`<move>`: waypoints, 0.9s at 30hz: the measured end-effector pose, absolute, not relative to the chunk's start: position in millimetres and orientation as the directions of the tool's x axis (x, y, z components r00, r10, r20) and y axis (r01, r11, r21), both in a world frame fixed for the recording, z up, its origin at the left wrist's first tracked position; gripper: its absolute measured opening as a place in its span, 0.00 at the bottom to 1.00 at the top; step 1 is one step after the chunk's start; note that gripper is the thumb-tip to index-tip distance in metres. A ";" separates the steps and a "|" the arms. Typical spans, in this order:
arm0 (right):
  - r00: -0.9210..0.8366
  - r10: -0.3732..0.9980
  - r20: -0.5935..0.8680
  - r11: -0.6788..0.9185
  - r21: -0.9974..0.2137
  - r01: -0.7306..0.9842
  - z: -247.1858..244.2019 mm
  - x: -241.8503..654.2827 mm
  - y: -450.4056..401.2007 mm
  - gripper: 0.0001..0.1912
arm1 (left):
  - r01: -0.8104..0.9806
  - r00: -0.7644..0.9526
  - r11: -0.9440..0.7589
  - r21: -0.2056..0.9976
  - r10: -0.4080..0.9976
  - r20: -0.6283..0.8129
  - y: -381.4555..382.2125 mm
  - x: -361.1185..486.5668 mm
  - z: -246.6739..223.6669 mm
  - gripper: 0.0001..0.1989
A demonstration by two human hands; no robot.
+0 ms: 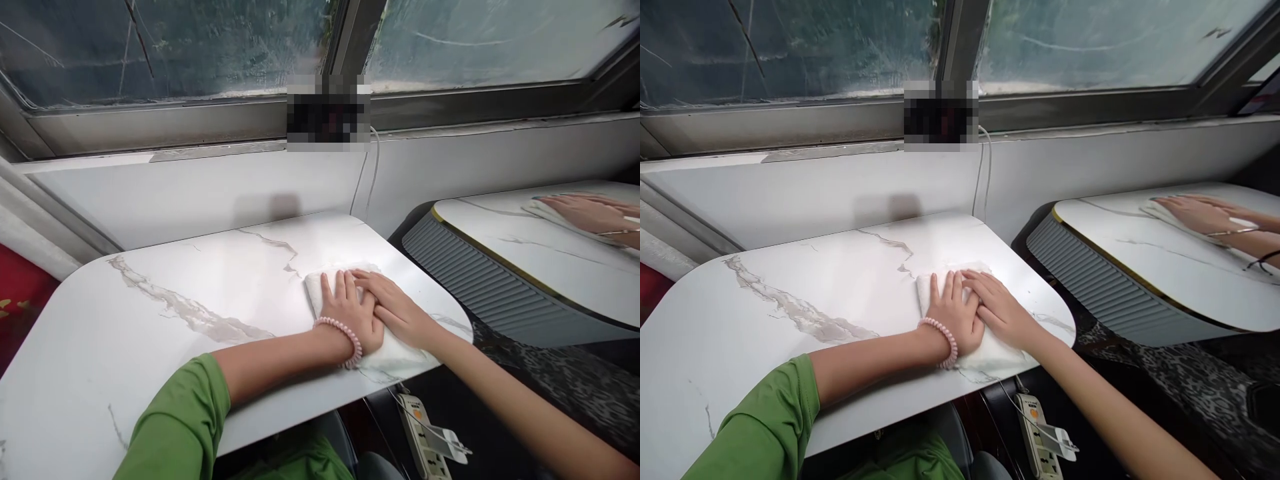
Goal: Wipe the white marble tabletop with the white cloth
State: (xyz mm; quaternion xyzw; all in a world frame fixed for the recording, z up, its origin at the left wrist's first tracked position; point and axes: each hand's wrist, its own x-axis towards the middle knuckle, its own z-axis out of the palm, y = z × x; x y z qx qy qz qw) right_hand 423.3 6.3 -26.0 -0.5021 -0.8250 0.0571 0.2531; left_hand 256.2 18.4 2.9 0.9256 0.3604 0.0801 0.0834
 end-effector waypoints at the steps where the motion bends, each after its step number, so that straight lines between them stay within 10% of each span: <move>1: -0.368 0.859 0.355 0.486 -0.342 0.804 -25.2 422.9 18.8 0.21 | 0.672 0.710 -0.709 0.215 0.699 0.086 29.5 258.4 2.1 0.28; 27: -0.273 0.865 0.420 0.466 -0.475 0.747 -20.5 451.7 220.9 0.22 | 0.834 0.517 -0.531 0.147 0.847 0.125 218.7 324.5 -4.0 0.26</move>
